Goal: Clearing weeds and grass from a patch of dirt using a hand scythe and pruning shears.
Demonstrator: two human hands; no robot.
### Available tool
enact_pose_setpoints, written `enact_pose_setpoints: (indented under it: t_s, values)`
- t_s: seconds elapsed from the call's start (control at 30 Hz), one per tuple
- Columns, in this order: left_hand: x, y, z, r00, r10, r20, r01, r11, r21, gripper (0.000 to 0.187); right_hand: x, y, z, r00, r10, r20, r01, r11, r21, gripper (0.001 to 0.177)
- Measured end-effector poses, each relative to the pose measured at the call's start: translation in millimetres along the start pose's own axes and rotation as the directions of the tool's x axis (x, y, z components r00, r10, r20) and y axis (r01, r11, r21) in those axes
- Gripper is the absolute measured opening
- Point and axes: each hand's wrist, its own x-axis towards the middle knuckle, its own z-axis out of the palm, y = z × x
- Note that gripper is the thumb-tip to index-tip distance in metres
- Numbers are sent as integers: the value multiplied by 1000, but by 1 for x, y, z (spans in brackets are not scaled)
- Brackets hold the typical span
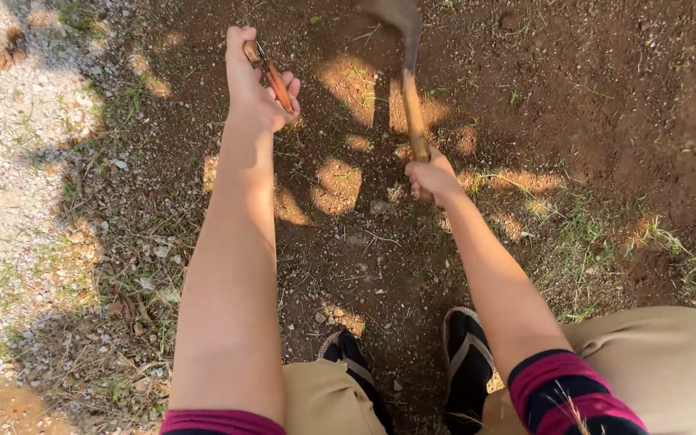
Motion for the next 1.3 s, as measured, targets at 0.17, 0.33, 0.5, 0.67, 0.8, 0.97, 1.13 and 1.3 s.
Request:
enact_pose_setpoints:
  t_s: [0.17,0.33,0.5,0.67,0.8,0.97,1.13,1.3]
  values:
    - [3,5,0,999,47,20,-47,999,13,116,15,20,11,975,-93,-202,140,962,234,40]
    - [6,0,2,998,48,44,-49,999,14,117,-1,17,-30,999,26,43,-33,984,177,40]
    - [3,4,1,996,51,68,-53,998,29,118,-3,21,24,995,96,6,-93,949,301,35]
    - [1,4,-2,995,25,97,-28,999,22,120,-21,24,1,989,117,88,-123,990,71,40]
    - [0,6,-12,994,68,86,-73,996,53,117,8,26,39,997,70,42,-82,871,484,35]
    - [6,13,-13,987,112,117,-116,993,21,117,-11,35,81,965,56,257,-94,986,139,35]
    - [1,10,-15,996,72,58,-71,997,-14,117,-38,7,90,831,204,518,40,907,-420,46]
    - [6,11,-26,998,59,32,-59,998,-3,115,25,-20,90,852,125,508,-71,990,-125,43]
